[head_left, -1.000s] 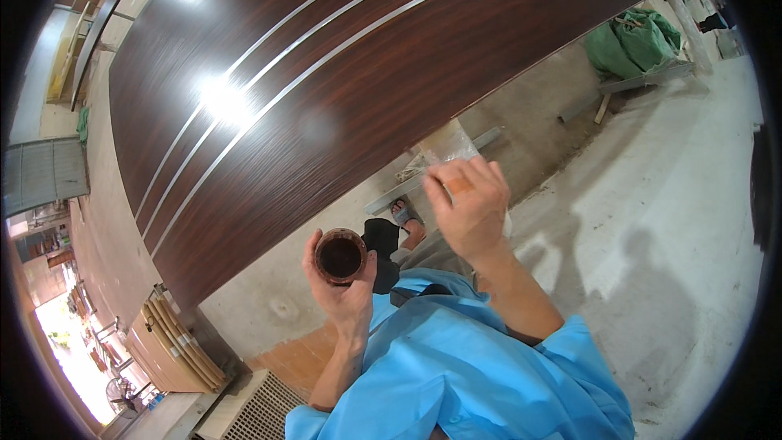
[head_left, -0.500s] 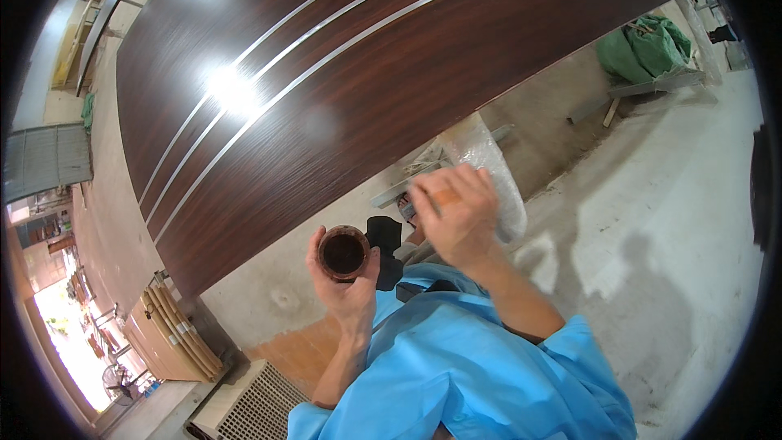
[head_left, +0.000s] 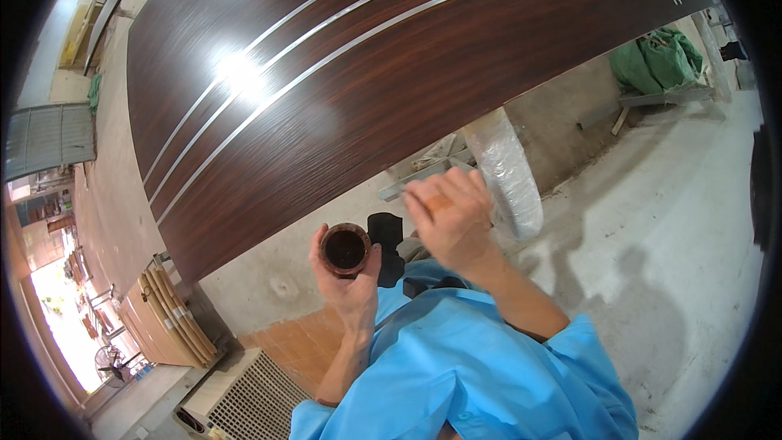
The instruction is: The person applies a dark finish to a large wooden tabletop using a small brush and a cloth. They repeatedly dip the brush into a container, apply the finish along the surface, and wipe with the cloth. Another person briefly appears and gestures near the table.
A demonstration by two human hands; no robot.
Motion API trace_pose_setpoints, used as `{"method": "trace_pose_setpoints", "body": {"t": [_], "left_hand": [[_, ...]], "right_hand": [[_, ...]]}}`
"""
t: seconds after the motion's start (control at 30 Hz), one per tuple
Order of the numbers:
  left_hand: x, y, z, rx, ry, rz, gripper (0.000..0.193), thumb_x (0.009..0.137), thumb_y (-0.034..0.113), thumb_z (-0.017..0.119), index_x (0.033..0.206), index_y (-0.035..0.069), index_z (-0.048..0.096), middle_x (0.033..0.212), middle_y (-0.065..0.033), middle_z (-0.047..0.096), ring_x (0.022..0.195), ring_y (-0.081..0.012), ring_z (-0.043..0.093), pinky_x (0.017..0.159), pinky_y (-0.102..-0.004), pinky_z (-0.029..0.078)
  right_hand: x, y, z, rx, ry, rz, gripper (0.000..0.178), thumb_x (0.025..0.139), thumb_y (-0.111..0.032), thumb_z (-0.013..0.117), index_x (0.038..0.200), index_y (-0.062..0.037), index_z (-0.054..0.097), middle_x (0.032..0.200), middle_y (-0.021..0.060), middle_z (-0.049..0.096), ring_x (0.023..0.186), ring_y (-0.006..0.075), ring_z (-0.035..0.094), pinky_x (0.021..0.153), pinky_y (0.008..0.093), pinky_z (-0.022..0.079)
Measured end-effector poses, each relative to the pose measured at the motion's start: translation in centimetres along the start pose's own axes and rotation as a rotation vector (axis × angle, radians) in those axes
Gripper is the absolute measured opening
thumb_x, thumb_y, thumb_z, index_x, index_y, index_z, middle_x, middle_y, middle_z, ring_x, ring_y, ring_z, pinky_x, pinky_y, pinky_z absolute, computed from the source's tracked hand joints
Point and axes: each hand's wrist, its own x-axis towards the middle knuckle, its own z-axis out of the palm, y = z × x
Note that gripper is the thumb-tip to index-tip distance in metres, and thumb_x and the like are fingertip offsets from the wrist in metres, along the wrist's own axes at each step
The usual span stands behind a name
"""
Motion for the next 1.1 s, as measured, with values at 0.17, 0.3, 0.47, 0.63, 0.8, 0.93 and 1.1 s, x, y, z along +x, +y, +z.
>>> {"method": "trace_pose_setpoints", "body": {"t": [0.17, 0.3, 0.47, 0.63, 0.8, 0.93, 1.1], "left_hand": [[-0.1, -0.3, -0.2, -0.006, -0.027, 0.053, 0.079, 0.078, 0.000, 0.082, 0.144, 0.000, 0.038, 0.125, -0.0117, 0.056, 0.116, -0.0192, 0.058, 0.100, -0.0308, 0.049], [-0.2, -0.7, -0.5, -0.005, 0.021, 0.023, 0.078, 0.079, 0.000, 0.081, 0.144, 0.000, 0.038, 0.126, -0.0116, 0.055, 0.116, -0.0193, 0.058, 0.100, -0.0309, 0.049], [-0.6, -1.4, -1.5, -0.015, 0.054, -0.006, 0.077, 0.080, 0.001, 0.081, 0.144, 0.000, 0.038, 0.128, -0.0112, 0.053, 0.117, -0.0188, 0.056, 0.101, -0.0311, 0.048], [-0.6, -2.0, -1.4, -0.008, 0.033, 0.016, 0.077, 0.081, 0.003, 0.082, 0.144, 0.000, 0.039, 0.129, -0.0106, 0.052, 0.118, -0.0189, 0.056, 0.102, -0.0312, 0.047], [-0.6, -1.4, -0.2, -0.032, 0.010, 0.002, 0.078, 0.080, 0.004, 0.082, 0.144, 0.000, 0.039, 0.128, -0.0109, 0.053, 0.118, -0.0197, 0.056, 0.102, -0.0317, 0.047], [-0.9, -0.3, 0.4, -0.025, -0.022, -0.001, 0.077, 0.079, 0.004, 0.082, 0.144, 0.000, 0.039, 0.127, -0.0111, 0.053, 0.118, -0.0199, 0.056, 0.102, -0.0323, 0.047], [-1.2, 0.8, 1.6, 0.008, -0.057, 0.008, 0.078, 0.079, 0.004, 0.082, 0.144, 0.000, 0.039, 0.127, -0.0112, 0.053, 0.116, -0.0197, 0.056, 0.101, -0.0324, 0.047]], "right_hand": [[0.0, 1.5, -1.0, -0.055, 0.023, 0.055, 0.008, 0.082, -0.014, 0.073, 0.085, -0.0097, 0.067, 0.075, 0.0017, 0.060, 0.071, 0.0228, 0.055, 0.068, 0.0379, 0.040], [-0.3, -1.0, 1.5, 0.046, -0.030, -0.060, 0.008, 0.082, -0.014, 0.072, 0.083, -0.0091, 0.065, 0.073, 0.0022, 0.059, 0.071, 0.0223, 0.055, 0.067, 0.0377, 0.039], [-0.1, -2.8, 2.7, 0.121, -0.064, -0.097, 0.008, 0.081, -0.014, 0.073, 0.083, -0.0093, 0.066, 0.075, 0.0013, 0.060, 0.072, 0.0213, 0.055, 0.068, 0.0377, 0.040], [0.4, 0.2, -0.5, -0.022, -0.068, -0.034, 0.009, 0.081, -0.013, 0.075, 0.087, -0.0100, 0.069, 0.081, 0.0004, 0.065, 0.074, 0.0221, 0.057, 0.070, 0.0384, 0.041], [1.3, 5.1, -4.6, -0.223, 0.057, 0.053, 0.007, 0.085, -0.014, 0.072, 0.088, -0.0094, 0.068, 0.081, 0.0021, 0.065, 0.076, 0.0233, 0.058, 0.070, 0.0388, 0.041], [2.1, 8.8, -7.4, -0.299, 0.162, 0.154, 0.009, 0.085, -0.013, 0.072, 0.092, -0.0093, 0.069, 0.088, 0.0028, 0.069, 0.079, 0.0231, 0.059, 0.072, 0.0383, 0.042], [1.5, 9.0, -8.1, -0.216, 0.127, 0.135, 0.010, 0.086, -0.012, 0.070, 0.095, -0.0082, 0.070, 0.086, 0.0039, 0.068, 0.078, 0.0235, 0.059, 0.073, 0.0381, 0.042]]}}
